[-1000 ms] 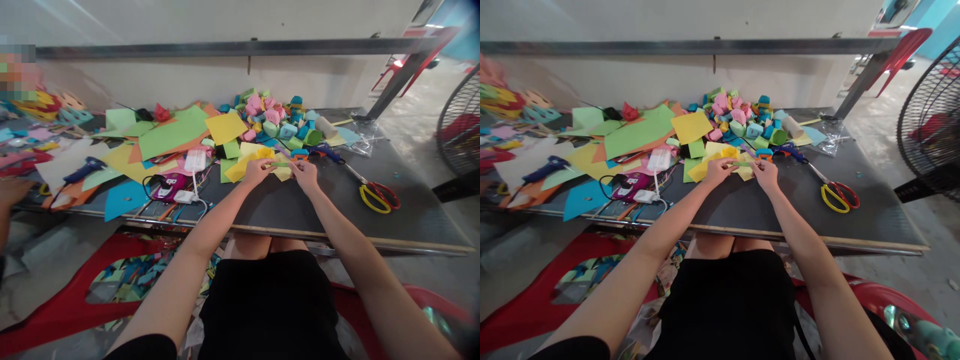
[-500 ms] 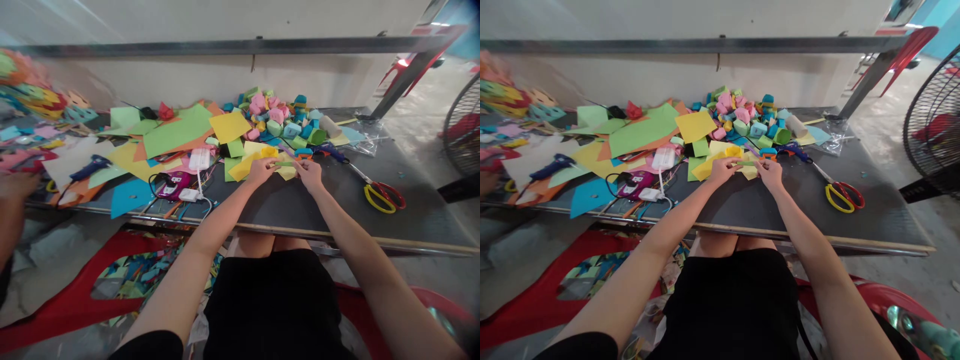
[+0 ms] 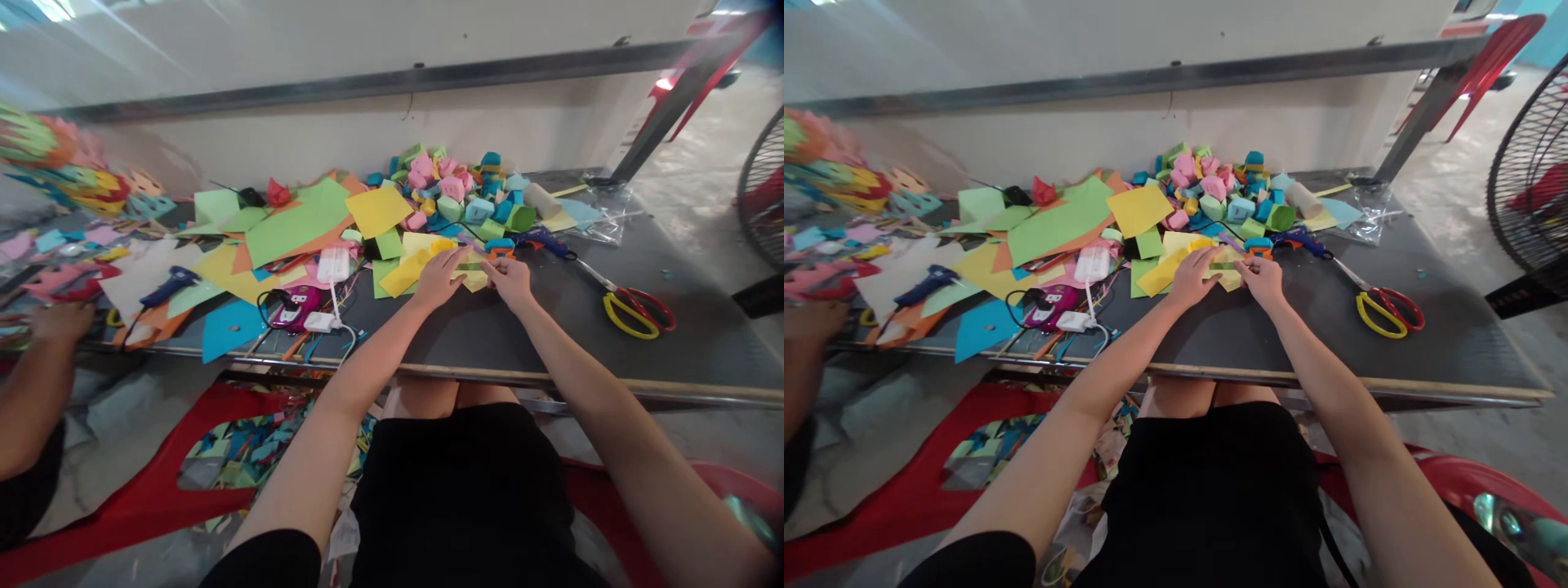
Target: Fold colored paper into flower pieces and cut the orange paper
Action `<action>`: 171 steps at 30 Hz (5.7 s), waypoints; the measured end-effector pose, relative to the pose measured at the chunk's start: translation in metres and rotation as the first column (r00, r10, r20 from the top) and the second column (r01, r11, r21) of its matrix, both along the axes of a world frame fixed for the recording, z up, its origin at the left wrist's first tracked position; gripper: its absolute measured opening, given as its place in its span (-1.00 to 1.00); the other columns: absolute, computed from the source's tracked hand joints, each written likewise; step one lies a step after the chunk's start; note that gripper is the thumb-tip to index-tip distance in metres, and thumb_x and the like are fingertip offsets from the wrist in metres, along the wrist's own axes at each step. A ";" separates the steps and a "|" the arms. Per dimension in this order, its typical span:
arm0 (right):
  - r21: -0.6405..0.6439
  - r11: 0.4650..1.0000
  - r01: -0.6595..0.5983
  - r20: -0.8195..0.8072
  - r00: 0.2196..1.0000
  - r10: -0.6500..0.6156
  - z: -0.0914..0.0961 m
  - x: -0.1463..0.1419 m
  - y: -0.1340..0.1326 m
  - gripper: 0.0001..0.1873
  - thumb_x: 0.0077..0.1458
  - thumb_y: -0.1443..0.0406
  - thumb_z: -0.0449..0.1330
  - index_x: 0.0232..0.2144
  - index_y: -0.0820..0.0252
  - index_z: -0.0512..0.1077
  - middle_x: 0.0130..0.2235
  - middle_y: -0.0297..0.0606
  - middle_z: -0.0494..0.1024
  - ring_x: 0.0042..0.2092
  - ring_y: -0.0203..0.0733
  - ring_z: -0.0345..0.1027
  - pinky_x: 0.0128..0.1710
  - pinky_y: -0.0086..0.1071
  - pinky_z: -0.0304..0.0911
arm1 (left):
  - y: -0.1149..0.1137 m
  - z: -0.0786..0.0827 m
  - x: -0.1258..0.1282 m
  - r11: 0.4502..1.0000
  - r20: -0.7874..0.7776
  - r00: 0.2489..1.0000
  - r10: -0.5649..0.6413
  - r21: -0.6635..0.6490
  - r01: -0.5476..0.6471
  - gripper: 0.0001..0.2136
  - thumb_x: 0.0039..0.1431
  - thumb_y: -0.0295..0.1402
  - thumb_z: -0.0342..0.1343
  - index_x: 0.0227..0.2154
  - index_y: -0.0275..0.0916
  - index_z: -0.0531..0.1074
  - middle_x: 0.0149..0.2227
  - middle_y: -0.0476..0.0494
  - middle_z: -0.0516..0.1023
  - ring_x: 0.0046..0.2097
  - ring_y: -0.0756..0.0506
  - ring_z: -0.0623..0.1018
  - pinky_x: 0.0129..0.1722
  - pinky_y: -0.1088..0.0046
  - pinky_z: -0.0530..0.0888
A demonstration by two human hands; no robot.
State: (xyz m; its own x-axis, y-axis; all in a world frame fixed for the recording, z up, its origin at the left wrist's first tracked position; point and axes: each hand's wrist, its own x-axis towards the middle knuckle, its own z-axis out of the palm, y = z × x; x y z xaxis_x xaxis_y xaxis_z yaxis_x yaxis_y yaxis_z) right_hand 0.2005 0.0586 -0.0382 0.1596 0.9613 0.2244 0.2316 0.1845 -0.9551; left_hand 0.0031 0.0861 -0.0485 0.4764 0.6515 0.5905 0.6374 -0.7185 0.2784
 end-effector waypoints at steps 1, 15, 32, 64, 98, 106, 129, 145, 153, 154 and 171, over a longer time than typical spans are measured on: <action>0.001 1.000 -0.011 -0.014 1.000 0.011 0.002 -0.001 -0.002 -0.42 -0.16 -0.22 0.38 -0.51 0.18 0.49 -0.69 -0.39 0.39 -0.64 -0.34 0.23 -0.57 -0.42 0.20 | -0.001 0.000 0.000 1.000 -0.008 1.000 0.003 0.010 -0.003 -0.50 0.43 -0.08 -0.03 0.32 -0.18 0.28 0.24 -0.33 0.46 0.27 -0.25 0.45 0.28 0.08 0.40; 0.074 0.996 -0.049 -0.118 0.991 0.057 0.004 -0.002 -0.004 -0.32 -0.14 -0.33 0.31 -0.64 0.13 0.36 -0.72 -0.39 0.35 -0.67 -0.39 0.17 -0.62 -0.45 0.13 | 0.004 -0.004 -0.003 1.000 0.036 0.999 -0.009 0.020 0.009 -0.59 0.42 -0.04 -0.02 0.07 -0.16 0.55 -0.03 -0.24 0.67 0.01 -0.14 0.63 -0.02 0.32 0.54; 0.044 0.998 -0.038 -0.153 0.987 0.045 0.006 -0.004 -0.003 -0.24 -0.20 -0.43 0.24 -0.51 0.13 0.40 -0.58 -0.33 0.47 -0.62 -0.39 0.22 -0.64 -0.46 0.13 | 0.003 -0.004 -0.002 0.999 0.050 0.998 0.024 -0.038 -0.022 -0.52 0.39 0.05 -0.03 0.07 -0.18 0.55 -0.08 -0.25 0.67 -0.03 -0.15 0.64 -0.06 0.34 0.52; -0.059 0.961 -0.270 0.076 0.959 0.274 0.011 -0.009 -0.011 -0.44 -0.05 -0.22 0.31 -0.41 0.17 0.57 -0.50 -0.27 0.60 -0.58 -0.31 0.35 -0.57 -0.42 0.20 | -0.008 0.006 0.006 0.832 0.519 0.845 0.126 -0.520 0.195 -0.36 0.34 0.22 -0.12 -0.15 -0.27 0.61 -0.17 -0.25 0.69 -0.47 0.02 0.51 -0.43 0.46 0.47; -0.319 0.900 -0.298 -0.058 0.954 0.296 0.012 -0.007 -0.003 -0.73 -0.10 0.16 0.50 -0.56 0.20 0.57 -0.71 -0.40 0.42 -0.69 -0.40 0.17 -0.73 -0.50 0.09 | -0.002 -0.007 0.005 0.971 0.059 0.987 0.148 -0.198 -0.134 -0.54 0.40 -0.01 0.02 -0.34 -0.28 0.64 -0.48 -0.22 0.63 -0.40 -0.14 0.60 -0.31 0.35 0.46; -0.356 0.875 -0.329 -0.246 0.936 0.252 0.018 -0.014 -0.007 -0.86 0.08 0.38 0.36 -0.51 0.25 0.56 -0.44 -0.20 0.67 -0.53 -0.32 0.49 -0.48 -0.48 0.46 | -0.006 -0.004 0.000 0.998 -0.266 0.963 0.043 0.057 -0.029 -0.63 0.45 -0.38 -0.06 0.20 -0.31 0.48 -0.05 -0.32 0.69 -0.18 -0.13 0.67 -0.31 0.42 0.48; -0.328 0.899 -0.290 -0.220 0.949 0.226 0.022 -0.016 -0.010 -0.72 0.18 0.49 0.18 -0.56 0.21 0.44 -0.69 -0.42 0.44 -0.63 -0.36 0.37 -0.63 -0.57 0.29 | -0.001 -0.008 -0.007 0.998 -0.084 0.995 -0.058 0.002 0.058 -0.52 0.48 -0.19 -0.22 0.19 -0.28 0.47 0.02 -0.34 0.66 -0.03 -0.16 0.67 -0.06 0.35 0.55; -0.220 0.909 -0.355 -0.201 0.928 0.314 0.005 -0.009 -0.003 -0.69 0.01 0.15 0.47 -0.31 0.24 0.54 -0.48 -0.30 0.60 -0.52 -0.33 0.45 -0.55 -0.50 0.35 | 0.004 -0.005 0.000 0.928 0.412 0.906 0.095 -0.367 0.070 -0.59 0.23 -0.06 0.27 0.00 -0.22 0.57 -0.33 -0.13 0.69 -0.34 -0.05 0.64 -0.24 0.43 0.57; -0.123 0.963 -0.239 -0.135 0.966 0.223 -0.003 -0.008 0.001 -0.66 0.01 0.07 0.42 -0.38 0.22 0.51 -0.68 -0.53 0.30 -0.67 -0.45 0.09 -0.66 -0.50 0.07 | 0.004 -0.003 0.004 0.799 0.568 0.804 0.176 -0.559 0.220 -0.66 0.14 -0.08 0.34 -0.30 -0.32 0.56 -0.36 -0.19 0.68 -0.37 -0.07 0.66 -0.24 0.41 0.58; -0.122 0.966 -0.228 -0.112 0.970 0.214 -0.002 -0.008 0.001 -0.65 0.00 0.05 0.42 -0.37 0.21 0.51 -0.68 -0.52 0.32 -0.66 -0.44 0.12 -0.66 -0.49 0.08 | 0.003 -0.002 0.005 0.795 0.575 0.800 0.174 -0.561 0.231 -0.65 0.15 -0.08 0.33 -0.28 -0.33 0.56 -0.37 -0.18 0.67 -0.39 -0.05 0.65 -0.25 0.42 0.57; -0.166 0.921 -0.353 -0.049 0.935 0.350 0.001 -0.005 0.001 -0.61 -0.10 0.02 0.46 -0.42 0.21 0.57 -0.39 -0.19 0.66 -0.51 -0.33 0.42 -0.63 -0.49 0.19 | -0.002 0.005 0.003 0.807 0.503 0.856 0.118 -0.551 0.212 -0.58 0.17 0.05 0.26 -0.27 -0.29 0.63 -0.66 0.08 0.41 -0.56 0.06 0.40 -0.42 0.52 0.36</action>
State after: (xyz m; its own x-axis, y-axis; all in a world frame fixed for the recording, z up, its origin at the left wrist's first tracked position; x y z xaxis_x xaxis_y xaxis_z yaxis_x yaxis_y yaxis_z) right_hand 0.1952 0.0594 -0.0373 -0.1934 0.9797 0.0537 0.1635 0.0862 -0.9828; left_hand 0.0063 0.0843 -0.0435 0.2678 0.9237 0.2739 0.2625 -0.3435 0.9017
